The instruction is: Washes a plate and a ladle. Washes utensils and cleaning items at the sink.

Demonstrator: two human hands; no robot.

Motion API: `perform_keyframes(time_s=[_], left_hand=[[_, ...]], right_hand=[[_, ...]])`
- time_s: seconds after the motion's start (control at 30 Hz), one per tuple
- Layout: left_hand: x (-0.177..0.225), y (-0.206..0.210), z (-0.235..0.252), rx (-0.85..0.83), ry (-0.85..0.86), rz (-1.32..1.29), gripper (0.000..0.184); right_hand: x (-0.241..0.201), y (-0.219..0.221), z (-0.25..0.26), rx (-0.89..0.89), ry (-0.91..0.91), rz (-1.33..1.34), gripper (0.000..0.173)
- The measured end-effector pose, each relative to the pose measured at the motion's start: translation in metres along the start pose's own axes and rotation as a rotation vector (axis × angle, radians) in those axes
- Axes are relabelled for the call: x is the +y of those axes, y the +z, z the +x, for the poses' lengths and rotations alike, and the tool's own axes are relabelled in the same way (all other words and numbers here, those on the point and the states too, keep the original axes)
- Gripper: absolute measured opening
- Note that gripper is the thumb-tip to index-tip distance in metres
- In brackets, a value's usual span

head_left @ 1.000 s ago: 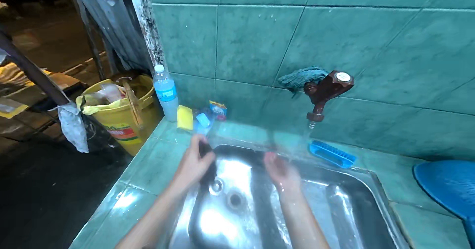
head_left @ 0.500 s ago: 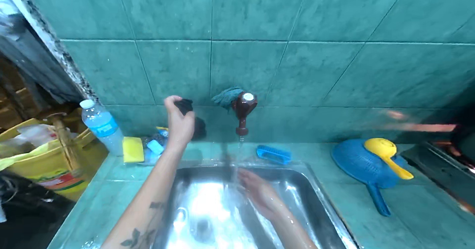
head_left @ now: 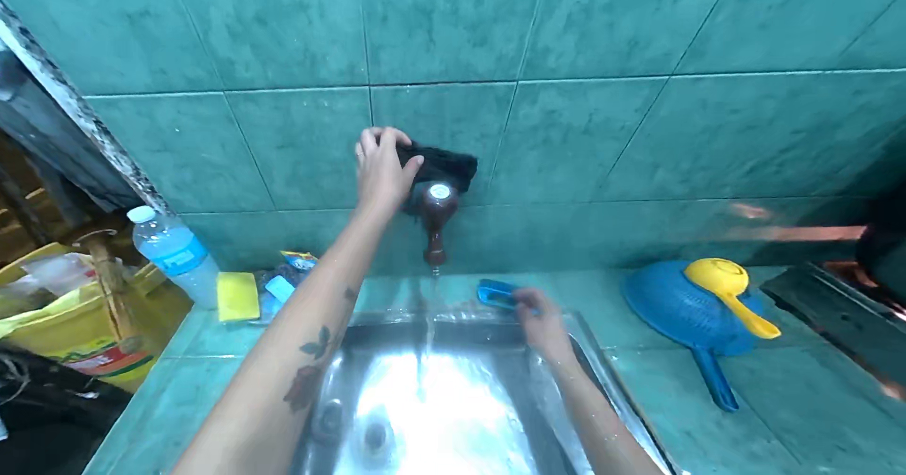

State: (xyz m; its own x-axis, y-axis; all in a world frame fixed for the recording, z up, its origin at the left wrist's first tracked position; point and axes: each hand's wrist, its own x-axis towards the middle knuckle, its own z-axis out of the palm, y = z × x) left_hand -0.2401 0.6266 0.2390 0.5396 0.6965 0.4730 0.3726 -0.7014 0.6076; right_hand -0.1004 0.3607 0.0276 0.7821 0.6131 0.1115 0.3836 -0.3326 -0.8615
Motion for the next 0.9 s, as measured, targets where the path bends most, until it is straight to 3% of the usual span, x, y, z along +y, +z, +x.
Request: perform_keyframes(time_s=[0.1,0.2,0.23,0.3,0.4,0.53,0.6,0.7,0.9], left_hand=[[-0.01,0.0,-0.005,0.006,-0.026,-0.006,0.047],[-0.021,-0.002,-0.017,0.11,-0.059,-0.252,0.061],[-0.024,0.0,-0.028,0.168,-0.079,-0.351,0.061],[-0.032,0.011,-0.066,0.27,-0.169,-0.544,0.056],[-0.041,0.043,-0.152,0.207,-0.446,-0.726,0.052],[-0.062,0.091,-0.24,-0.154,-0.74,-0.819,0.036],[-0.069,0.094,-0.265,-0.33,-0.755,-0.817,0.036],[-0.072,0.085,-0.275,-0.436,-0.736,-0.835,0.034],[-0.062,0.059,-0.266,-0.469,-0.596,-0.676,0.031]], right_hand=[[0.029,0.003,0.01,-0.025,-0.167,-0.438,0.027],[0.052,0.018,0.018,-0.156,-0.197,-0.666,0.052],[0.057,0.021,0.021,-0.158,-0.201,-0.699,0.051],[0.054,0.028,0.019,-0.1,-0.273,-0.672,0.031],[0.017,0.046,-0.011,-0.176,-0.228,-0.429,0.038],[-0.01,0.081,-0.067,-0.46,0.198,0.221,0.043],[-0.011,0.092,-0.083,-0.471,0.382,0.474,0.047],[-0.014,0.095,-0.092,-0.472,0.571,0.689,0.055],[-0.022,0.092,-0.09,-0.481,0.662,0.9,0.048]])
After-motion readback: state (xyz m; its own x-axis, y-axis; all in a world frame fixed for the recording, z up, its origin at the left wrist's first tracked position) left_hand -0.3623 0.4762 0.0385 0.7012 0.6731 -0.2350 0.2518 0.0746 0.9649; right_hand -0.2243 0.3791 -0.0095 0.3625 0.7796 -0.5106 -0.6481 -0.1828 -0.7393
